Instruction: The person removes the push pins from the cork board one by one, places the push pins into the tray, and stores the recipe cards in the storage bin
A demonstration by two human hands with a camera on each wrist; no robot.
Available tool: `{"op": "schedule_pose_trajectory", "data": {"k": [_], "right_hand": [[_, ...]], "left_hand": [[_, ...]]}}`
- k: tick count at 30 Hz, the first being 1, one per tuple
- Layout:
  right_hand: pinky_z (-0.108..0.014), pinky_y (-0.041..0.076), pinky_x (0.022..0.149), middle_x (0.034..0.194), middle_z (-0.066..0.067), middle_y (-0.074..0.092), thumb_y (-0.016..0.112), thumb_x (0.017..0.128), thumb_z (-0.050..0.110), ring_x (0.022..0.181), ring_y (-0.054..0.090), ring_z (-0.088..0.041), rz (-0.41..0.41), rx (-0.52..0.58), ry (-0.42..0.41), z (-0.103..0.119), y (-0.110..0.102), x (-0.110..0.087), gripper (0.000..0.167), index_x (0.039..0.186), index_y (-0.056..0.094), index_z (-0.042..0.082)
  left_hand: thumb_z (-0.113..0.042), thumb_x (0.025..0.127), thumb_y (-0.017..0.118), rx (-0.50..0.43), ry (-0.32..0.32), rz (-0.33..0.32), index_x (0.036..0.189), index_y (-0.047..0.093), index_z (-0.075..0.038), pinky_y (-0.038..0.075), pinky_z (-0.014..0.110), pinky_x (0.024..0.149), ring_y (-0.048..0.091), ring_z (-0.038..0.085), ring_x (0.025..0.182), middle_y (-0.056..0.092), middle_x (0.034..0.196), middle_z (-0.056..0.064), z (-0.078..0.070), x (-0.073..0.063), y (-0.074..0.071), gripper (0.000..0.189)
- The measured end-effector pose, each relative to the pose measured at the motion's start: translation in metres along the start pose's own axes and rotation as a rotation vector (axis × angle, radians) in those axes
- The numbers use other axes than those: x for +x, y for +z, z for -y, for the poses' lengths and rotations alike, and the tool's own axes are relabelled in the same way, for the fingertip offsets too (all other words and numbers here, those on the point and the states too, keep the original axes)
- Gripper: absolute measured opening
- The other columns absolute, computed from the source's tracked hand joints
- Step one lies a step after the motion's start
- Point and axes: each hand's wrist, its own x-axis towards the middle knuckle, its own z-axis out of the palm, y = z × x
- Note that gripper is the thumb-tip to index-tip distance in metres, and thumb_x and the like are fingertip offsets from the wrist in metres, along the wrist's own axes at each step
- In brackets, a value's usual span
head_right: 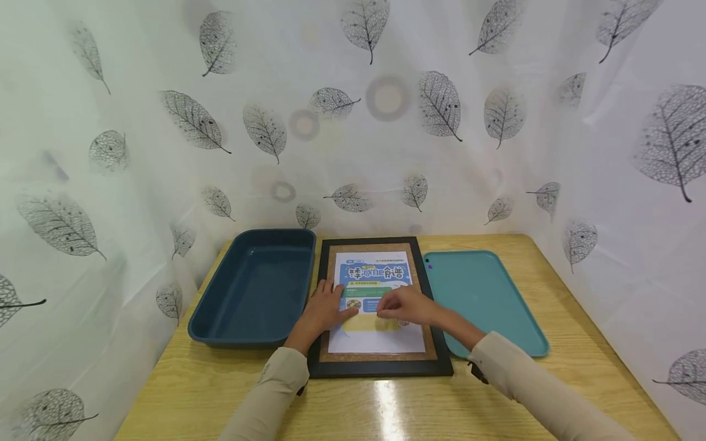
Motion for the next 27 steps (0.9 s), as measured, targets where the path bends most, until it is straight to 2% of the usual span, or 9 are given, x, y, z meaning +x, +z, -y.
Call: {"op": "schedule_pose_trajectory", "data": {"k": [5, 11, 21, 27], "right_hand": [[-0.024, 0.060, 0.079, 0.096, 0.001, 0.077, 0.077, 0.094, 0.015, 0.088, 0.074, -0.010, -0.100, -0.037, 0.005, -0.010, -0.005, 0.001, 0.009, 0.101, 0.076, 0.009], [-0.028, 0.061, 0.079, 0.093, 0.000, 0.077, 0.078, 0.093, 0.012, 0.086, 0.075, -0.014, -0.200, -0.074, 0.067, -0.032, -0.011, 0.002, 0.007, 0.100, 0.077, 0.008], [-0.042, 0.061, 0.086, 0.099, -0.006, 0.077, 0.075, 0.095, 0.009, 0.097, 0.074, -0.027, -0.284, -0.094, 0.232, -0.045, -0.026, -0.004, 0.009, 0.104, 0.077, 0.006], [-0.048, 0.059, 0.090, 0.103, -0.012, 0.076, 0.073, 0.095, 0.006, 0.101, 0.073, -0.032, -0.321, -0.126, 0.255, -0.053, -0.031, -0.005, 0.013, 0.108, 0.074, 0.002]], "left_hand": [[-0.062, 0.095, 0.066, 0.001, 0.000, 0.006, 0.155, 0.045, -0.006, 0.035, 0.055, 0.119, 0.022, 0.043, 0.155, 0.025, 0.167, 0.025, -0.001, 0.000, -0.001, 0.085], [-0.061, 0.096, 0.066, 0.013, 0.009, 0.008, 0.156, 0.045, -0.006, 0.036, 0.055, 0.119, 0.023, 0.044, 0.154, 0.025, 0.167, 0.026, -0.001, 0.000, -0.002, 0.084], [-0.060, 0.096, 0.065, 0.017, 0.014, 0.001, 0.156, 0.044, -0.006, 0.036, 0.056, 0.118, 0.024, 0.045, 0.154, 0.026, 0.166, 0.027, 0.001, 0.000, -0.002, 0.083], [-0.061, 0.096, 0.065, 0.005, 0.012, 0.009, 0.156, 0.044, -0.007, 0.036, 0.056, 0.119, 0.022, 0.045, 0.154, 0.024, 0.167, 0.027, 0.001, 0.000, 0.000, 0.083]]}}
